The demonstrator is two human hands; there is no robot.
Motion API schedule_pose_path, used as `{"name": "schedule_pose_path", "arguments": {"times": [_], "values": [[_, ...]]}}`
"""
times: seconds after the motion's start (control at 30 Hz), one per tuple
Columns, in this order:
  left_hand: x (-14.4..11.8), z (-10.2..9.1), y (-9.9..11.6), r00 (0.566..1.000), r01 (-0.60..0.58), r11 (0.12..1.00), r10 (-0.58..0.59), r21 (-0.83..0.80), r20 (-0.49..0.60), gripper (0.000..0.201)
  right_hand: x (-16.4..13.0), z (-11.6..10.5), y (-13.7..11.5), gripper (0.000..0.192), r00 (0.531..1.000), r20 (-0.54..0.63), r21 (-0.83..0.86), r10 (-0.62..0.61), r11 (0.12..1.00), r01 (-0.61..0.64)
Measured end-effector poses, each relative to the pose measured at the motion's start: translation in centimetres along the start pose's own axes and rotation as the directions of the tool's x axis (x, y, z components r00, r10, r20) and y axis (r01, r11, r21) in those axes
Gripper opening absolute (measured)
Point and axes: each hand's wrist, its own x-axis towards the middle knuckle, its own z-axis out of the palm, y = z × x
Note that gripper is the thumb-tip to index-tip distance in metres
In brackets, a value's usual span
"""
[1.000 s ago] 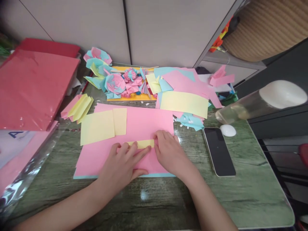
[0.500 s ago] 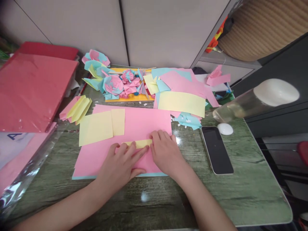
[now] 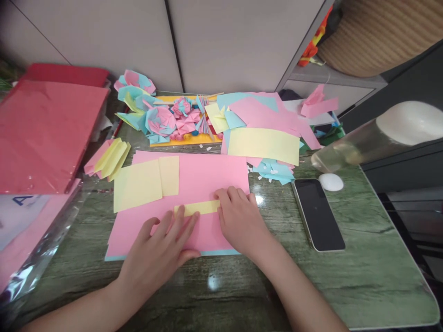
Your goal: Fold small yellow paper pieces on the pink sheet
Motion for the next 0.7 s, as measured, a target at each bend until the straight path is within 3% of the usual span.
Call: {"name": "schedule_pose_path", "arguments": {"times": [0.17,0.33,0.7], "values": [[-1.5,0.2,-1.1,0.998,-0.014,0.996,0.019,0.085,-0.062,0.06,0.0,0.0,0.0,0.025,1.0,0.014,-0.029,-0.019,0.999,0.02],[-2.5,0.3,-2.0,0.999,-0.01,0.993,0.015,0.114,-0.048,0.059,0.0,0.1,0.1,0.024,1.0,0.016,-0.045,-0.02,0.999,0.021],[-2.6,0.8,-2.6,0.998,0.035,0.998,-0.038,-0.052,-0.048,0.054,0.0,0.1,0.1,0.025,0.999,0.026,-0.044,-0.029,0.999,0.031]]}}
